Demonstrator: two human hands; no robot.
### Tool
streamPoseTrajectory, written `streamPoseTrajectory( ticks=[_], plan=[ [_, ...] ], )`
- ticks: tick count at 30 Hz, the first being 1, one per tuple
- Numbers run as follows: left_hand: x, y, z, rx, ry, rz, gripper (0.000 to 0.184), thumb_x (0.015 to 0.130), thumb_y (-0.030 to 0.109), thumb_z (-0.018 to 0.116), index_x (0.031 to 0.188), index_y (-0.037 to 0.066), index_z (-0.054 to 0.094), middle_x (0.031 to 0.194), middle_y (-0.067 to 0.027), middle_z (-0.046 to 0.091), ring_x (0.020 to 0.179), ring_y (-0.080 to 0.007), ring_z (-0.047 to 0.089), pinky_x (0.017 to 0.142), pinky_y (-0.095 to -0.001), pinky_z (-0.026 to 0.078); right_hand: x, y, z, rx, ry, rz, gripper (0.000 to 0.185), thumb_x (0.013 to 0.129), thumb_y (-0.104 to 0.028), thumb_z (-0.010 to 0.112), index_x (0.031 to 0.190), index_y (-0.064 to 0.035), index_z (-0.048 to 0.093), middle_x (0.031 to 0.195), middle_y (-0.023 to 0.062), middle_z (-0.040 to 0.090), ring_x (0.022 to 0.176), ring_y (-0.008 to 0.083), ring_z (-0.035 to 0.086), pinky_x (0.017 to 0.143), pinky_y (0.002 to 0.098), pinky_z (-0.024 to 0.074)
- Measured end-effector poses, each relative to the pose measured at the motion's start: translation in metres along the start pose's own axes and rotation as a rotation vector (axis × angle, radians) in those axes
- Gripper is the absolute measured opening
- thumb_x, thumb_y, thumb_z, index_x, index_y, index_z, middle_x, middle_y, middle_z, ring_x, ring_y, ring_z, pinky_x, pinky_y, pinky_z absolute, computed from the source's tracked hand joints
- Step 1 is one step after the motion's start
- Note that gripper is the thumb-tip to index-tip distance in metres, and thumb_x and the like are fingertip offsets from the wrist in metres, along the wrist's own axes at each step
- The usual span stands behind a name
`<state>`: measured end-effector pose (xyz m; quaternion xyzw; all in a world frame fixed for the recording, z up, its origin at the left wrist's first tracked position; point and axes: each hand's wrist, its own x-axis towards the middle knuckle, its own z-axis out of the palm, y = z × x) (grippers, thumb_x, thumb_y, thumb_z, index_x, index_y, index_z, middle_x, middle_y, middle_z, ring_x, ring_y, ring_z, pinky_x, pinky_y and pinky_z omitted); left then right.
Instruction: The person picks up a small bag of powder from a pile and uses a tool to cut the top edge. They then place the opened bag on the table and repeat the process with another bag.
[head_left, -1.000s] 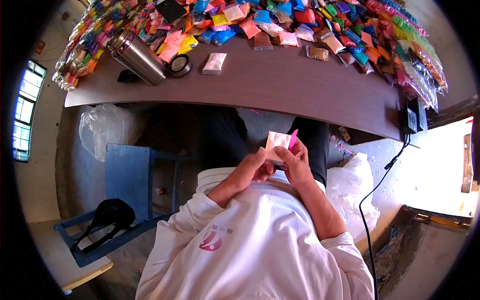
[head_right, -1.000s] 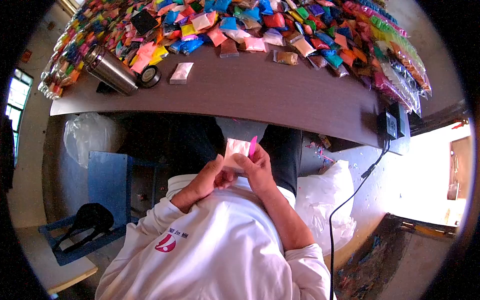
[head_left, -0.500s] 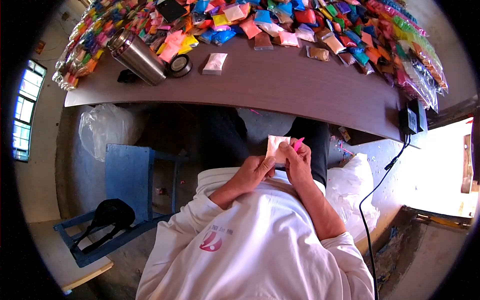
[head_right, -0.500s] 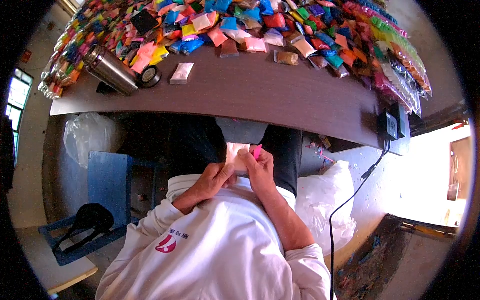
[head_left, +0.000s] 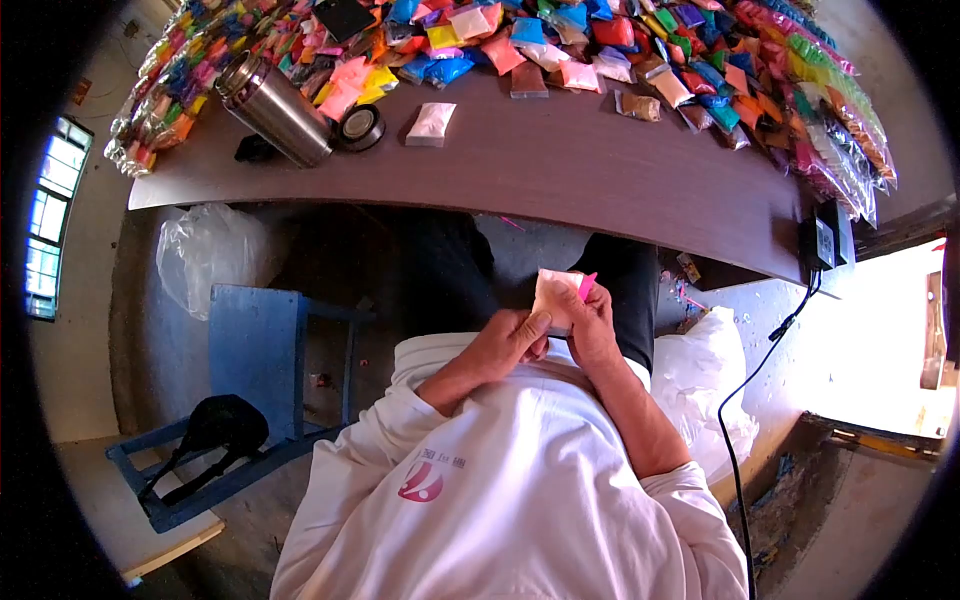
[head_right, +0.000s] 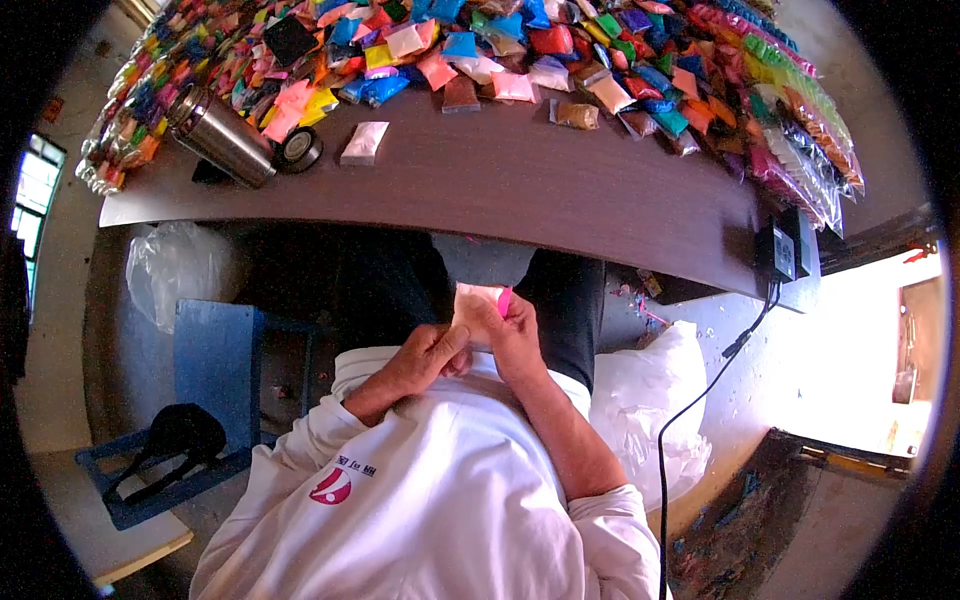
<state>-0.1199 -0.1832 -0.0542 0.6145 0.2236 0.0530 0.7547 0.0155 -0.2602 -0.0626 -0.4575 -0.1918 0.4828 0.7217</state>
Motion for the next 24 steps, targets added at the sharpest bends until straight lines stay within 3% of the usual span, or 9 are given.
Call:
streamPoseTrajectory(
  ticks=[7,9,10,14,19,22,24],
  plan=[
    [-0.003,0.009,0.001,-0.019,-0.004,0.007,0.048,0.097,0.043,0.04,0.066,0.006,0.047,0.061,-0.0015,0.052,0.054,-0.0086,0.045,0.049,-0.0232,0.036,-0.003,-0.01,-0.006,0.057,-0.14,0.179,0.015,0.088,-0.014,0.058,0.085,-0.0001,0.063,0.072,0.004,0.065,0.064,0.0109,0.061,0.056,0.0226,0.0483],
    [-0.001,0.007,-0.004,-0.071,0.028,-0.012,0.049,0.097,0.044,0.039,0.066,0.007,0.047,0.061,-0.002,0.052,0.053,-0.0083,0.044,0.049,-0.0226,0.035,-0.002,0.001,-0.023,0.056,-0.173,0.224,0.014,0.089,-0.011,0.056,0.089,0.0023,0.061,0.072,0.0078,0.064,0.064,0.0152,0.062,0.057,0.0266,0.0512],
    [-0.001,0.006,-0.006,-0.121,0.059,-0.028,0.05,0.097,0.045,0.039,0.065,0.007,0.047,0.061,-0.0026,0.053,0.052,-0.008,0.043,0.048,-0.022,0.034,-0.008,-0.029,0.007,0.042,-0.238,0.202,0.014,0.088,-0.009,0.054,0.094,0.0035,0.059,0.073,0.0105,0.063,0.064,0.0182,0.062,0.058,0.029,0.0526],
    [-0.003,0.008,-0.006,-0.076,0.028,-0.006,0.05,0.096,0.047,0.04,0.064,0.008,0.046,0.061,-0.0037,0.054,0.051,-0.0078,0.042,0.047,-0.0213,0.033,-0.01,-0.027,0.007,-0.028,-0.247,0.113,0.016,0.089,-0.008,0.053,0.098,0.0042,0.057,0.075,0.0118,0.063,0.064,0.0195,0.062,0.059,0.0289,0.0523],
    [-0.003,0.014,-0.006,-0.09,0.018,-0.008,0.051,0.096,0.045,0.041,0.062,0.008,0.044,0.059,-0.0036,0.051,0.052,-0.0088,0.043,0.049,-0.0233,0.035,0.0,0.005,-0.026,0.048,-0.195,0.209,0.014,0.088,-0.009,0.054,0.088,0.0038,0.06,0.073,0.0109,0.064,0.063,0.0181,0.062,0.057,0.0284,0.0521],
    [-0.001,0.008,-0.004,-0.09,-0.027,0.004,0.05,0.097,0.041,0.041,0.06,0.007,0.044,0.056,-0.0024,0.047,0.052,-0.0102,0.043,0.052,-0.0258,0.038,-0.005,-0.011,0.003,0.006,-0.094,0.14,0.014,0.088,-0.009,0.055,0.082,0.0018,0.061,0.07,0.0093,0.064,0.062,0.0166,0.063,0.053,0.0257,0.0503],
    [0.002,0.003,-0.003,-0.065,-0.046,-0.008,0.05,0.097,0.04,0.041,0.059,0.007,0.044,0.056,-0.002,0.045,0.053,-0.0109,0.043,0.053,-0.0268,0.039,-0.003,-0.017,0.002,0.033,-0.181,0.145,0.014,0.088,-0.009,0.055,0.082,0.0011,0.062,0.07,0.0085,0.064,0.063,0.0158,0.063,0.054,0.0248,0.0495]
  ],
)
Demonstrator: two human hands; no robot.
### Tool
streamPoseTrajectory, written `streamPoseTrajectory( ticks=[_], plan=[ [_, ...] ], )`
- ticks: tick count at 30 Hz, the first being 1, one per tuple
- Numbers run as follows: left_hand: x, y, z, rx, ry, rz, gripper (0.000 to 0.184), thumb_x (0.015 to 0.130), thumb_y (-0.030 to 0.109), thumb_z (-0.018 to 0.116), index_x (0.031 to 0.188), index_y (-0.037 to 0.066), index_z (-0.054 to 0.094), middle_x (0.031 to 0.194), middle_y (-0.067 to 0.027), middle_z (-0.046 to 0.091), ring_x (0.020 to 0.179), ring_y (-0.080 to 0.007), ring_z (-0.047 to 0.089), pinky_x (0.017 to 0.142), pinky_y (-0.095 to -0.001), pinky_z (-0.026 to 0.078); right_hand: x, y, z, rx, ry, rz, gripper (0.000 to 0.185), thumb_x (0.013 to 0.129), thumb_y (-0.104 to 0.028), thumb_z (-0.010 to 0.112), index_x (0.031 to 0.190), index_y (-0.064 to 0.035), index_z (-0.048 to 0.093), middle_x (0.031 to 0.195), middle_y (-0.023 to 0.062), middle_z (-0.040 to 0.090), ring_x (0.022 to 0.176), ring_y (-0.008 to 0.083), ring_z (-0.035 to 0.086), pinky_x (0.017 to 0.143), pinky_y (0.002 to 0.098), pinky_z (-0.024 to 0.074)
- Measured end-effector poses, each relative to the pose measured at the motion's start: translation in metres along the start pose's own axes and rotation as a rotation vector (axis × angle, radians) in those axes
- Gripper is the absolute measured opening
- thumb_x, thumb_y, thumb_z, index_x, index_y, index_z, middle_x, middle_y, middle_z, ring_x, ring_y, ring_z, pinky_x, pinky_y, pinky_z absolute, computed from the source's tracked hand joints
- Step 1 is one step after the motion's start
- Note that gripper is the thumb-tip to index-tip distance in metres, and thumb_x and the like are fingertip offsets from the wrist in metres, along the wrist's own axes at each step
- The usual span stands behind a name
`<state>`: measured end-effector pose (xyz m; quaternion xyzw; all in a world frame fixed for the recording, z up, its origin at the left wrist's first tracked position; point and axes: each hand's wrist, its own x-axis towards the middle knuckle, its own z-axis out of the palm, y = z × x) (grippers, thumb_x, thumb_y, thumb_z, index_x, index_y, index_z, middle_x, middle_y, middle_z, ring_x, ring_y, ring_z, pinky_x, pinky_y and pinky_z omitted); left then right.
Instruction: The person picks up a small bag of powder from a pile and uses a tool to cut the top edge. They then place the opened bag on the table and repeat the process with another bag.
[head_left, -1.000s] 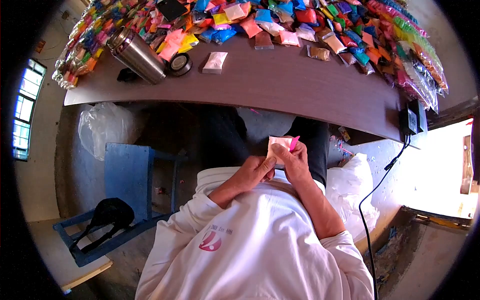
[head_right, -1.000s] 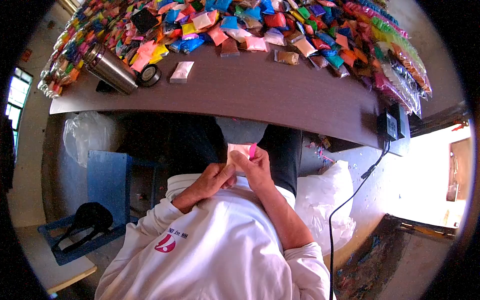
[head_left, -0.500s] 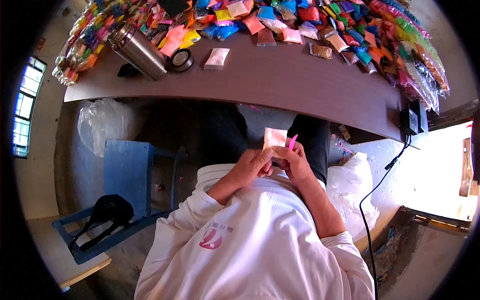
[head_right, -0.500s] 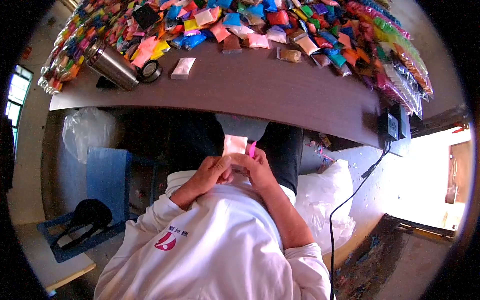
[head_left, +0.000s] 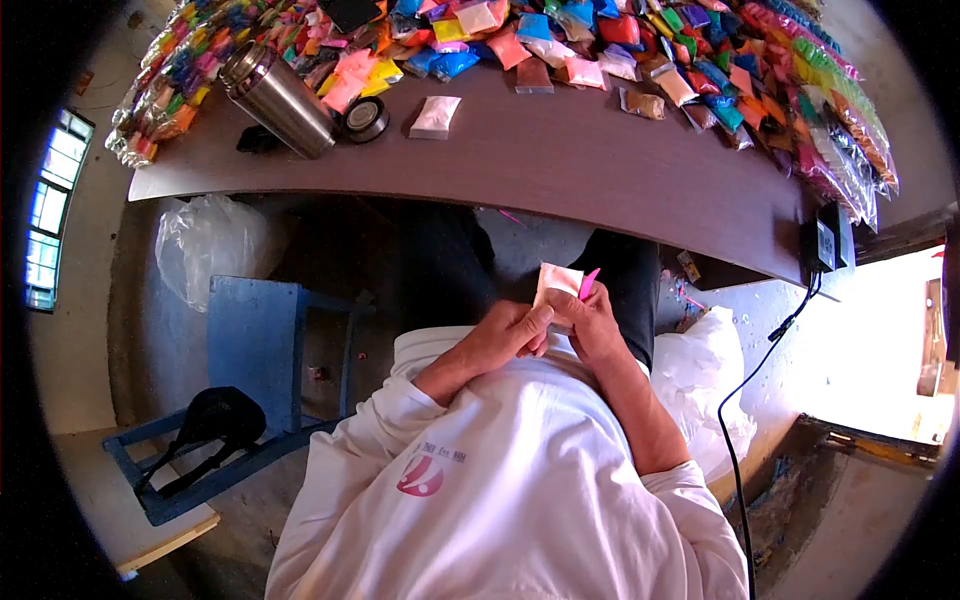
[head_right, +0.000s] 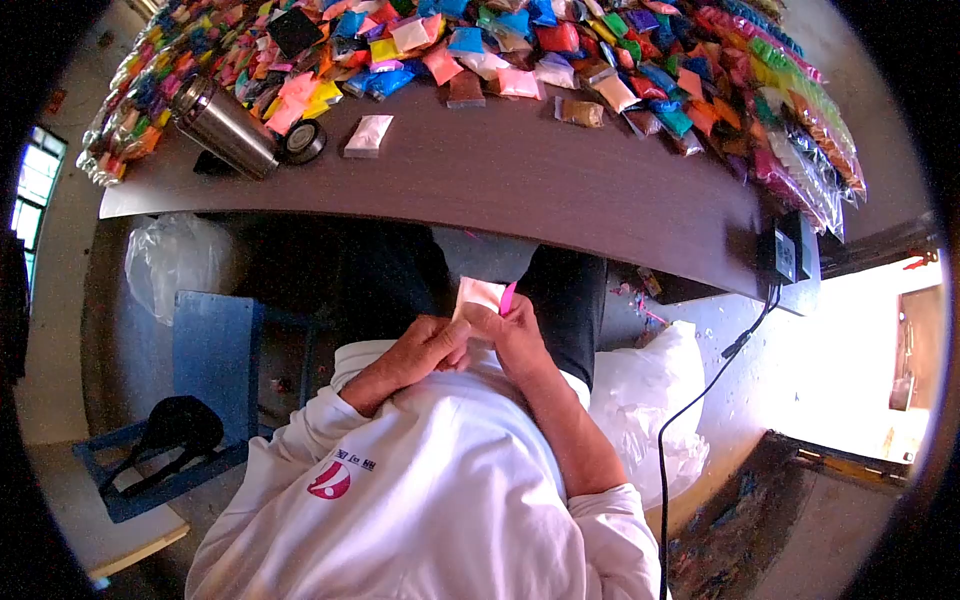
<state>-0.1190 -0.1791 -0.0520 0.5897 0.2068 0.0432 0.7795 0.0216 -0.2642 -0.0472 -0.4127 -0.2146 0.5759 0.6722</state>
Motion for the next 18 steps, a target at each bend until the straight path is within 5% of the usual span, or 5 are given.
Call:
streamPoseTrajectory(
  ticks=[5,8,14,16,18],
  plan=[
    [-0.002,0.009,0.001,0.066,-0.027,-0.01,0.051,0.098,0.04,0.04,0.059,0.006,0.045,0.055,-0.002,0.045,0.053,-0.0116,0.043,0.053,-0.0272,0.039,0.001,0.006,-0.004,0.017,-0.059,0.019,0.014,0.088,-0.01,0.056,0.081,0.0011,0.062,0.071,0.0089,0.065,0.061,0.0165,0.063,0.052,0.0262,0.0498],
    [-0.002,0.012,0.001,0.124,-0.025,-0.012,0.052,0.098,0.041,0.04,0.059,0.006,0.045,0.056,-0.0023,0.046,0.053,-0.0113,0.044,0.051,-0.0268,0.038,0.003,0.016,-0.007,0.112,0.147,0.02,0.017,0.088,-0.011,0.056,0.078,0.0013,0.062,0.07,0.0098,0.065,0.059,0.0175,0.063,0.051,0.0271,0.0507],
    [-0.002,0.012,0.002,0.101,-0.009,-0.011,0.054,0.097,0.043,0.04,0.058,0.005,0.045,0.055,-0.0031,0.047,0.053,-0.0112,0.045,0.05,-0.0266,0.038,-0.002,0.003,-0.001,0.01,-0.035,-0.023,0.017,0.09,-0.015,0.057,0.083,-0.0013,0.063,0.075,0.0046,0.064,0.065,0.0114,0.06,0.057,0.0223,0.047],
    [-0.002,0.01,0.001,0.094,-0.004,-0.019,0.055,0.096,0.044,0.041,0.058,0.005,0.045,0.054,-0.0029,0.046,0.053,-0.0114,0.045,0.05,-0.0265,0.037,0.001,0.013,-0.007,0.146,0.206,0.019,0.017,0.09,-0.017,0.056,0.086,-0.0021,0.062,0.075,0.0028,0.063,0.063,0.0091,0.058,0.054,0.0215,0.045],
    [-0.002,0.008,0.001,0.111,-0.009,-0.019,0.054,0.096,0.043,0.041,0.057,0.006,0.044,0.054,-0.0028,0.046,0.053,-0.0115,0.046,0.05,-0.0263,0.037,0.0,0.01,-0.011,0.096,0.195,0.002,0.018,0.09,-0.018,0.056,0.086,-0.0023,0.062,0.074,0.0024,0.062,0.061,0.0085,0.057,0.053,0.0213,0.044]
  ],
)
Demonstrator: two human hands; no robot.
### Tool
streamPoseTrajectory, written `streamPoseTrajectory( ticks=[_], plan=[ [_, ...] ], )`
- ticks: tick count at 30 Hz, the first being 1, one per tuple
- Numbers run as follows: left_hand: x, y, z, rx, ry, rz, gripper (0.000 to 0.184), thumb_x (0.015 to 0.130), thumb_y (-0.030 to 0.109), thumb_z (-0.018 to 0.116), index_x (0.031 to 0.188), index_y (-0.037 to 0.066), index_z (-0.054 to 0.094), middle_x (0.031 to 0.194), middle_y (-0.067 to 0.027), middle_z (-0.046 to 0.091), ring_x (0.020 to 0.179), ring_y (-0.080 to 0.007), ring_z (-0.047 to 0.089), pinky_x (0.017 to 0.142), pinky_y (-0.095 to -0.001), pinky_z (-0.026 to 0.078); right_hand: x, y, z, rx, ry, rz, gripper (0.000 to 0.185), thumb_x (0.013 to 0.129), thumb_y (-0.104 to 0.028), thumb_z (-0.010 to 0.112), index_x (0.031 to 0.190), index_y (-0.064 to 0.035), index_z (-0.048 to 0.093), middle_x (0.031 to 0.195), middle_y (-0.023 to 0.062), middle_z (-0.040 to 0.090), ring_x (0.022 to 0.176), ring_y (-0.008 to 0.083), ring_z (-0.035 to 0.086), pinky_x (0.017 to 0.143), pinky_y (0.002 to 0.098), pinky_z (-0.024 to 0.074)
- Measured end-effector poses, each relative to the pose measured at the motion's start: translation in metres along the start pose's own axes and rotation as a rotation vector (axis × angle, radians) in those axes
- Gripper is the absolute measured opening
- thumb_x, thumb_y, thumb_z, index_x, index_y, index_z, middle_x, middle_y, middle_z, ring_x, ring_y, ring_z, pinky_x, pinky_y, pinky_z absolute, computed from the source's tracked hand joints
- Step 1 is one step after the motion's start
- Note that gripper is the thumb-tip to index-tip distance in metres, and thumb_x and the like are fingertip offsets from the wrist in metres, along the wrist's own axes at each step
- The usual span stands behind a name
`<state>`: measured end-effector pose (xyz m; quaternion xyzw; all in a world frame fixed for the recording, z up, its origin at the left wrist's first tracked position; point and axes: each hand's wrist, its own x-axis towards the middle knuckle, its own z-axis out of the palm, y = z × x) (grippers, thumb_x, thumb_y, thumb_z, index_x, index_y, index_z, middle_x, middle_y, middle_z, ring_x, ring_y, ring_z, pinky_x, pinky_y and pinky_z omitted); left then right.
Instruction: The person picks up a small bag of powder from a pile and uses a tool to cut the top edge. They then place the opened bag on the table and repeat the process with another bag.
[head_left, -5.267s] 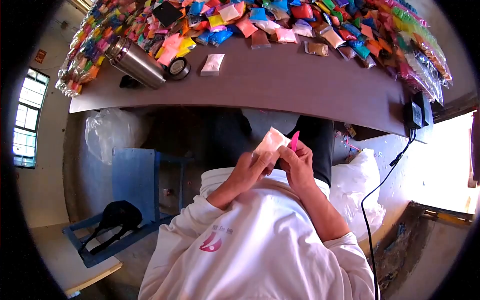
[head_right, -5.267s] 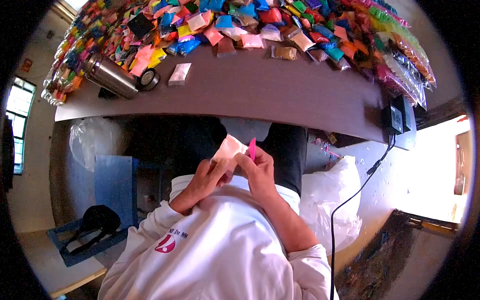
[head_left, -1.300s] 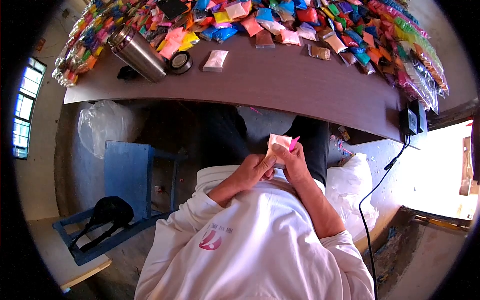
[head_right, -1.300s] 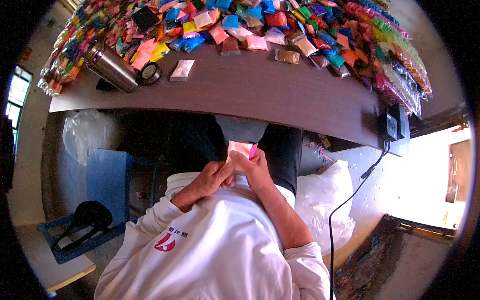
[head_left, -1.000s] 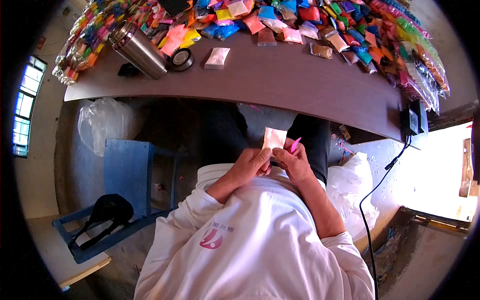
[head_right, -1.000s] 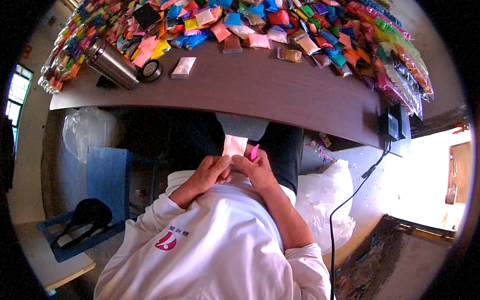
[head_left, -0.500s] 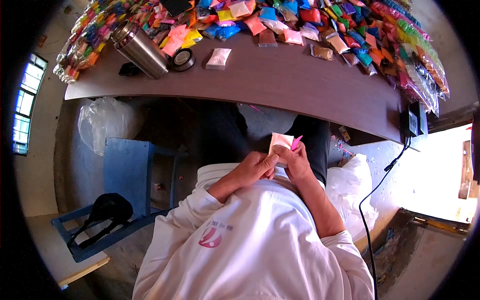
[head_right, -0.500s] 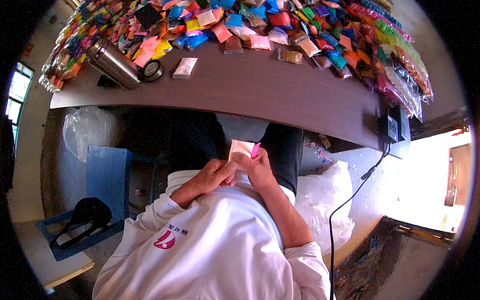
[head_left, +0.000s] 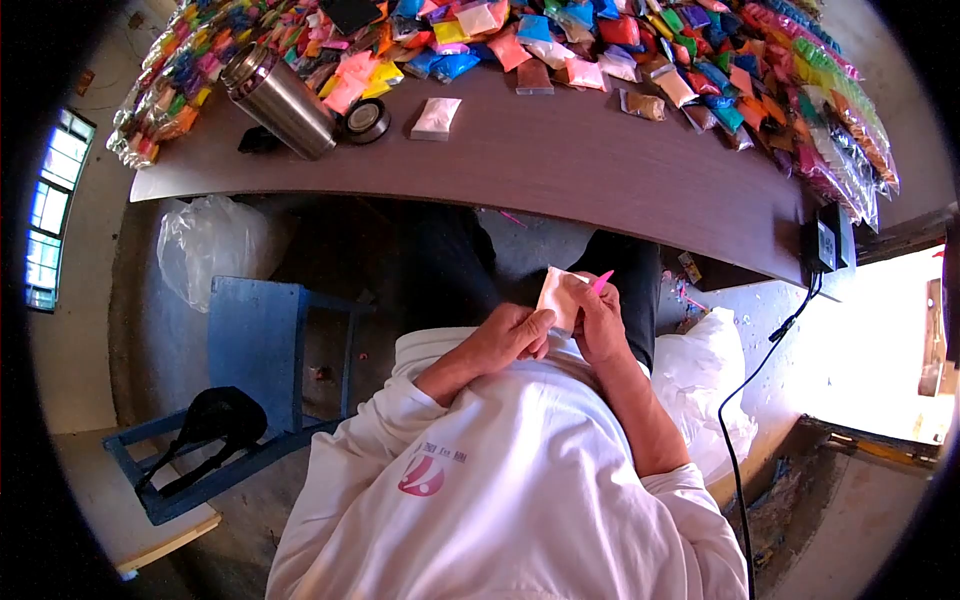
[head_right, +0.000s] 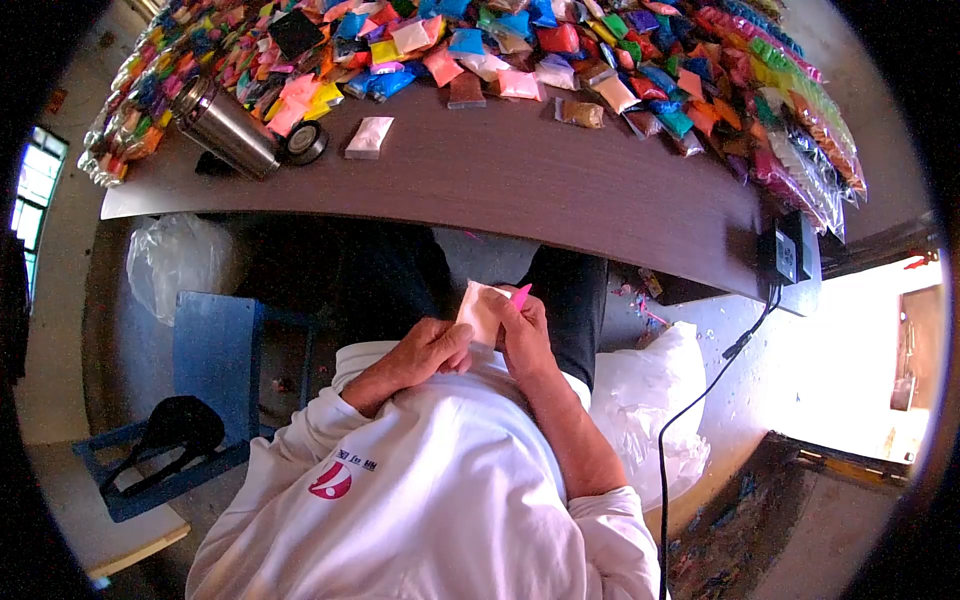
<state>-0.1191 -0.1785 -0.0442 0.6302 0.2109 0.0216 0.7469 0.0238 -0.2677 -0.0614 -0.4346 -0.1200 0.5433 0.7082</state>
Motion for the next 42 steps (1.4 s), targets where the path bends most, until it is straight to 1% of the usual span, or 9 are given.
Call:
streamPoseTrajectory(
  ticks=[9,14,18,20,23,26,30,38,42],
  plan=[
    [-0.002,0.005,0.001,0.0,-0.019,-0.017,0.053,0.096,0.042,0.044,0.058,0.005,0.047,0.054,-0.0019,0.046,0.054,-0.011,0.047,0.05,-0.0258,0.037,0.0,0.0,0.009,0.025,0.032,-0.019,0.02,0.09,-0.021,0.058,0.087,-0.0013,0.061,0.074,0.0018,0.061,0.061,0.0088,0.056,0.054,0.0217,0.0439],
    [-0.001,0.0,-0.002,0.0,-0.049,-0.013,0.051,0.095,0.044,0.045,0.061,0.006,0.049,0.055,-0.0008,0.046,0.054,-0.0093,0.046,0.05,-0.0246,0.036,0.003,0.004,0.002,-0.093,-0.1,-0.112,0.02,0.091,-0.022,0.057,0.089,-0.0024,0.06,0.075,0.0023,0.06,0.064,0.0085,0.056,0.055,0.0222,0.0442],
    [-0.002,0.001,-0.001,-0.057,0.05,0.011,0.049,0.094,0.045,0.046,0.064,0.006,0.05,0.058,0.001,0.048,0.055,-0.0076,0.044,0.049,-0.0232,0.035,0.001,0.006,0.01,-0.02,-0.019,-0.12,0.02,0.091,-0.023,0.058,0.088,-0.0029,0.061,0.074,0.0019,0.06,0.063,0.0076,0.055,0.054,0.0218,0.0437],
    [-0.003,0.001,-0.002,-0.071,0.074,0.007,0.048,0.094,0.045,0.046,0.065,0.007,0.051,0.059,0.0015,0.048,0.055,-0.007,0.044,0.049,-0.0228,0.034,-0.003,0.002,0.019,0.094,0.073,-0.019,0.019,0.09,-0.023,0.059,0.084,-0.0044,0.062,0.071,0.0,0.059,0.059,0.0064,0.052,0.05,0.0208,0.0404],
    [-0.003,0.002,-0.001,-0.038,0.153,0.018,0.05,0.094,0.047,0.046,0.065,0.006,0.051,0.059,0.0022,0.049,0.055,-0.0064,0.043,0.049,-0.0219,0.034,-0.003,0.006,-0.001,-0.148,-0.071,0.052,0.017,0.089,-0.022,0.06,0.084,-0.0057,0.063,0.071,-0.0012,0.059,0.057,0.0054,0.05,0.048,0.0199,0.0366],
    [-0.001,-0.005,-0.001,0.002,0.176,0.008,0.051,0.093,0.049,0.045,0.067,0.006,0.053,0.06,0.0019,0.05,0.054,-0.0063,0.043,0.049,-0.0213,0.035,-0.002,0.012,0.002,-0.137,-0.042,-0.05,0.015,0.087,-0.021,0.062,0.084,-0.0067,0.064,0.07,-0.0019,0.059,0.054,0.005,0.048,0.046,0.0198,0.0337],
    [-0.001,0.0,0.0,0.033,0.269,0.062,0.051,0.094,0.049,0.043,0.07,0.005,0.054,0.063,0.001,0.051,0.056,-0.0065,0.044,0.05,-0.0212,0.036,-0.006,0.001,0.011,-0.091,-0.052,0.01,0.015,0.087,-0.021,0.063,0.085,-0.0062,0.063,0.07,-0.0019,0.059,0.054,0.005,0.047,0.046,0.0201,0.0333],
    [0.003,-0.012,0.002,0.023,0.228,0.037,0.05,0.095,0.045,0.042,0.071,0.003,0.055,0.063,-0.0005,0.052,0.056,-0.0078,0.047,0.049,-0.0237,0.038,0.002,0.003,0.009,-0.041,0.012,-0.072,0.02,0.088,-0.02,0.062,0.093,-0.0013,0.06,0.079,0.0032,0.061,0.067,0.0091,0.057,0.06,0.0236,0.0459],
    [0.002,-0.008,0.001,0.102,0.2,0.022,0.048,0.096,0.043,0.042,0.072,0.003,0.055,0.063,-0.0008,0.052,0.055,-0.0083,0.047,0.049,-0.0239,0.038,0.003,0.001,0.01,-0.06,-0.002,-0.101,0.02,0.088,-0.02,0.061,0.095,-0.0011,0.06,0.079,0.0036,0.062,0.066,0.0093,0.057,0.057,0.023,0.0459]
  ],
)
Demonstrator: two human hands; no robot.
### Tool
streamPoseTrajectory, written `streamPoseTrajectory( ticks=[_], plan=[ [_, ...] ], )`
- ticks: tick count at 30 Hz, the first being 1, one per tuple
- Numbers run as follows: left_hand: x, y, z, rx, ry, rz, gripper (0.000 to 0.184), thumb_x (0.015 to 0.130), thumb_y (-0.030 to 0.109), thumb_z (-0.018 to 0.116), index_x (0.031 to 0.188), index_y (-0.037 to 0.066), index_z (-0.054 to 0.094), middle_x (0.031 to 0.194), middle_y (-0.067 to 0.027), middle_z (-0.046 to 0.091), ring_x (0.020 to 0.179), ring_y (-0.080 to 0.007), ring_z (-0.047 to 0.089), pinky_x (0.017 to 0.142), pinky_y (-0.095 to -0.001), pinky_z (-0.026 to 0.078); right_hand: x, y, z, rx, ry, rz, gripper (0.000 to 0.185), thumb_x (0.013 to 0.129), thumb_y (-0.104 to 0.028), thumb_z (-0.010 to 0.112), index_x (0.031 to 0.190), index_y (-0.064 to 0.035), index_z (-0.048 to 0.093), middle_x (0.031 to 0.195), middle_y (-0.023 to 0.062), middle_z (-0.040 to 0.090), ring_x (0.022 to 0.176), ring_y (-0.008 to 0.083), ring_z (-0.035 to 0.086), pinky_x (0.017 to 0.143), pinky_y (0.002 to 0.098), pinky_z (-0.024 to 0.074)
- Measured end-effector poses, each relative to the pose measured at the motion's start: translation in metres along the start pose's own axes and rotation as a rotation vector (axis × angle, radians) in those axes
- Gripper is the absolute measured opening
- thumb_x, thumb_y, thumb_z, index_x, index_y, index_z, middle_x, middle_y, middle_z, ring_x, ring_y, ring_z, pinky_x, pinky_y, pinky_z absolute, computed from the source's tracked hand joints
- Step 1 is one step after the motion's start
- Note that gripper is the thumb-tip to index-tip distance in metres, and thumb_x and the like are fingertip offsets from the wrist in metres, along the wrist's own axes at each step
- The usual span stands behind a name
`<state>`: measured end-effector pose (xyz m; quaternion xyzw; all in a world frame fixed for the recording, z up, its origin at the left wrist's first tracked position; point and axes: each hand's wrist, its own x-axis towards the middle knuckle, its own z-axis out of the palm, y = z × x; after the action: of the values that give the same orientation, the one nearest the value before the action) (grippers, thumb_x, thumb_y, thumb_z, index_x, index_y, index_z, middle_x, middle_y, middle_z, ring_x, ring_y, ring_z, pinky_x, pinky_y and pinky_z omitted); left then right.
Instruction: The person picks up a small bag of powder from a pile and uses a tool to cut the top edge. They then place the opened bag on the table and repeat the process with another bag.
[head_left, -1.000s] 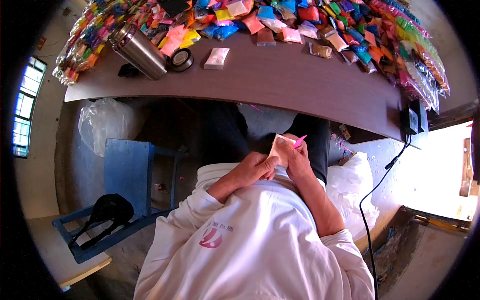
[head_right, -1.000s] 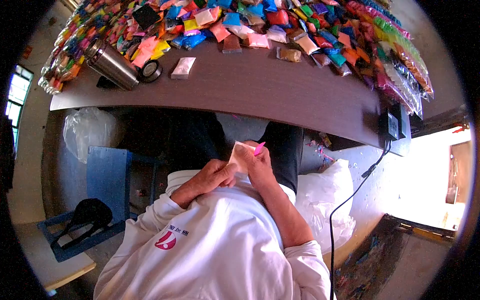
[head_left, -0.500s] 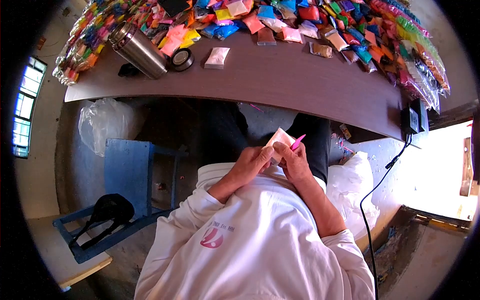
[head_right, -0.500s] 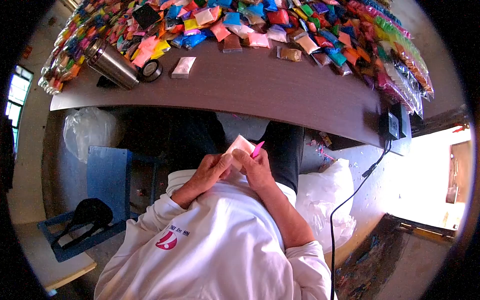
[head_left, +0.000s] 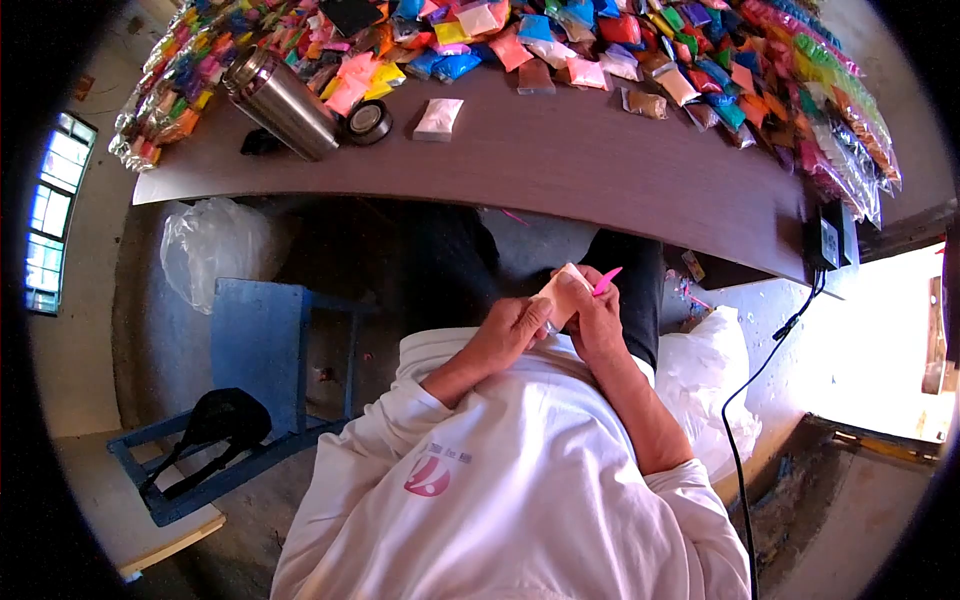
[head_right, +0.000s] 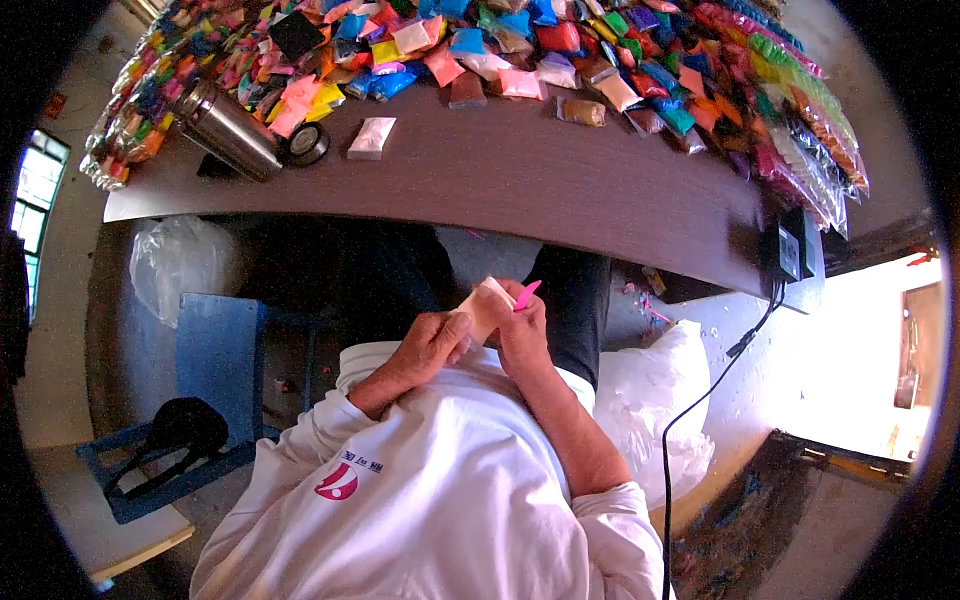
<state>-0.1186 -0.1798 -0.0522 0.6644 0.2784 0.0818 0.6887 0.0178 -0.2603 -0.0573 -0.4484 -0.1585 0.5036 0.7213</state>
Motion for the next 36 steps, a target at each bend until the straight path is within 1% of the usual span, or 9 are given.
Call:
streamPoseTrajectory(
  ticks=[3,9,16,19,21,25,28,30,36],
  plan=[
    [0.0,-0.002,0.001,-0.009,0.034,0.007,0.048,0.096,0.042,0.042,0.073,0.002,0.055,0.064,-0.0008,0.053,0.054,-0.0079,0.047,0.048,-0.0235,0.038,-0.004,-0.003,0.004,0.172,0.057,0.124,0.02,0.089,-0.02,0.061,0.093,-0.0011,0.06,0.078,0.0036,0.062,0.065,0.0098,0.058,0.055,0.0229,0.0468],
    [0.001,-0.003,0.001,-0.027,0.091,0.017,0.047,0.096,0.043,0.043,0.075,0.002,0.056,0.064,-0.0004,0.052,0.055,-0.0062,0.047,0.047,-0.0212,0.038,-0.004,0.003,0.004,-0.002,-0.093,0.001,0.02,0.091,-0.02,0.058,0.091,-0.0005,0.06,0.081,0.0055,0.063,0.067,0.0114,0.06,0.057,0.024,0.0496],
    [0.001,0.003,-0.006,-0.035,0.085,0.053,0.048,0.095,0.045,0.043,0.077,0.003,0.057,0.065,-0.0002,0.053,0.057,-0.0065,0.049,0.047,-0.0203,0.038,-0.005,-0.002,0.014,0.026,-0.015,-0.003,0.02,0.092,-0.02,0.057,0.089,-0.0005,0.06,0.077,0.0044,0.063,0.066,0.0093,0.059,0.055,0.0238,0.0484],
    [-0.001,0.008,-0.002,-0.066,0.1,0.046,0.049,0.095,0.045,0.043,0.076,0.003,0.057,0.065,-0.0001,0.053,0.056,-0.0067,0.048,0.047,-0.0209,0.038,-0.006,0.007,-0.001,0.03,-0.165,0.116,0.021,0.092,-0.02,0.056,0.087,-0.0005,0.061,0.073,0.0039,0.062,0.065,0.0092,0.058,0.055,0.0236,0.0478],
    [-0.001,0.008,-0.002,-0.077,0.098,0.061,0.048,0.095,0.045,0.043,0.076,0.002,0.057,0.065,-0.0003,0.053,0.056,-0.0069,0.048,0.046,-0.0211,0.038,-0.005,0.011,0.003,-0.148,-0.068,0.018,0.023,0.093,-0.022,0.056,0.086,-0.0009,0.062,0.07,0.0039,0.062,0.063,0.0104,0.058,0.055,0.0226,0.0466],
    [0.002,0.001,-0.002,-0.07,0.099,0.075,0.048,0.095,0.043,0.044,0.077,0.001,0.057,0.065,-0.0007,0.053,0.055,-0.0072,0.048,0.046,-0.0215,0.038,-0.007,0.002,0.013,-0.079,-0.129,-0.006,0.024,0.092,-0.024,0.056,0.086,-0.0015,0.062,0.072,0.0035,0.062,0.062,0.0104,0.057,0.055,0.0216,0.0453],
    [0.003,-0.001,0.0,-0.088,0.133,0.043,0.047,0.095,0.042,0.045,0.074,0.002,0.056,0.064,-0.0004,0.053,0.055,-0.0068,0.048,0.046,-0.0217,0.038,-0.005,0.004,0.012,-0.045,-0.064,0.038,0.025,0.093,-0.024,0.054,0.086,-0.0017,0.062,0.074,0.0033,0.062,0.063,0.0099,0.057,0.055,0.0213,0.0451],
    [0.005,-0.006,0.001,-0.094,0.114,0.025,0.046,0.095,0.042,0.045,0.073,0.003,0.056,0.063,-0.0004,0.052,0.055,-0.0066,0.048,0.046,-0.0216,0.038,0.0,0.005,0.008,-0.006,0.077,-0.036,0.024,0.093,-0.023,0.054,0.086,-0.0015,0.061,0.077,0.0034,0.062,0.065,0.0104,0.059,0.056,0.0222,0.0465],
    [0.002,0.003,0.004,-0.104,0.157,0.05,0.051,0.093,0.046,0.048,0.068,0.002,0.056,0.056,-0.001,0.051,0.049,-0.0069,0.046,0.044,-0.0217,0.036,-0.005,-0.009,0.01,0.117,0.083,0.106,0.022,0.093,-0.021,0.052,0.089,-0.0017,0.06,0.079,0.0033,0.062,0.067,0.01,0.059,0.056,0.0224,0.0465]
  ],
)
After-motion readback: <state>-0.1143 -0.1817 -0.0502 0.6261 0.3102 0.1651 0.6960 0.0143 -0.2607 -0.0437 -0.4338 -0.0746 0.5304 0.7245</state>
